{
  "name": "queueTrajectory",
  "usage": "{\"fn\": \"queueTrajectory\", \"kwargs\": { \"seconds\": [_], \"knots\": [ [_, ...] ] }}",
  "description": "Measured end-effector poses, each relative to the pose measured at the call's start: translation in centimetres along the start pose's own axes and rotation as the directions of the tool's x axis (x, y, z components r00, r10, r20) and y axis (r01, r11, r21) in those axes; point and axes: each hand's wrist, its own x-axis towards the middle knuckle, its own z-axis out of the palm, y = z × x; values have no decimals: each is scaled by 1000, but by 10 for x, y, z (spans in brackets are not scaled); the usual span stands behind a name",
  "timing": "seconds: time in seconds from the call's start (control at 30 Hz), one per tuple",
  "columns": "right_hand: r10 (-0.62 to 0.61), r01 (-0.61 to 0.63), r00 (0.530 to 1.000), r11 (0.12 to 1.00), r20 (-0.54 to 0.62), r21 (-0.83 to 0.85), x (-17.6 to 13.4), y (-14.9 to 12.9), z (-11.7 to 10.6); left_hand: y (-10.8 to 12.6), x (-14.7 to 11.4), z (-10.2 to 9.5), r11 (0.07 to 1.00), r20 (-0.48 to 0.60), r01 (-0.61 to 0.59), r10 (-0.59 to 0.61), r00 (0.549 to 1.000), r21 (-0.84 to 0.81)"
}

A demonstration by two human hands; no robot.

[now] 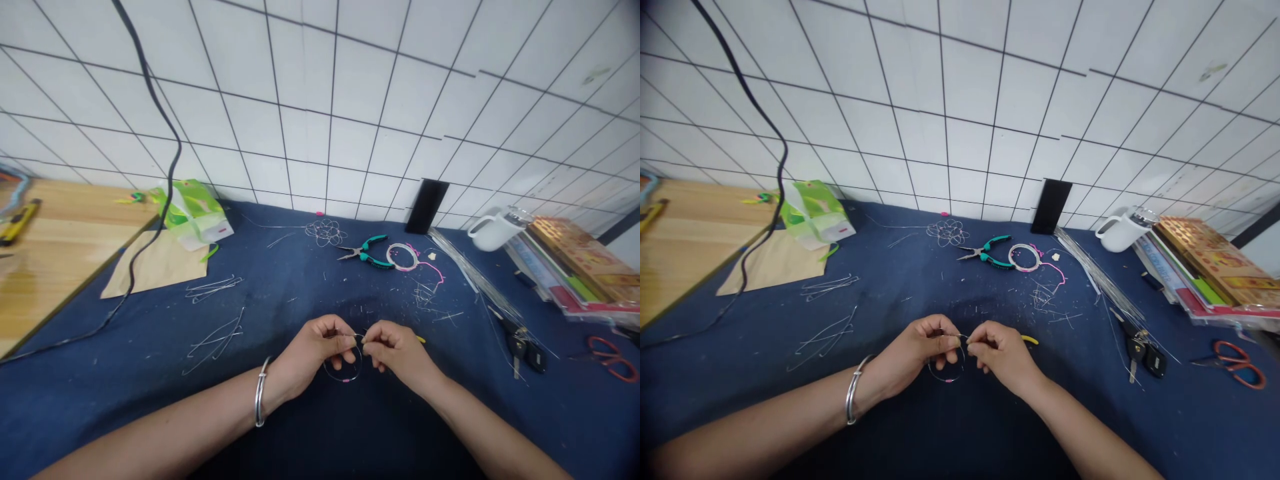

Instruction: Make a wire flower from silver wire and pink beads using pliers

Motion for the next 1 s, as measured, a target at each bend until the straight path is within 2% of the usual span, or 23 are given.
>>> {"fn": "queueTrajectory", "kwargs": {
  "seconds": [0.13,0.27,0.6,0.87,1.0],
  "knots": [
    [-38,41,997,998,-73,45,1,0,3,-1,0,1,1000,34,-5,5,999,-3],
    [-55,59,995,997,-87,46,0,-1,3,-2,1,0,1000,45,-20,20,999,-6],
    [-52,56,997,996,-55,73,-1,3,1,0,2,-4,990,68,3,7,998,-139],
    [-53,55,998,998,-46,37,0,1,-1,-4,6,-6,989,43,45,-39,998,-142],
    [-22,25,999,994,-25,109,-1,0,2,-4,6,-5,992,41,51,-47,998,-114]
  ]
}}
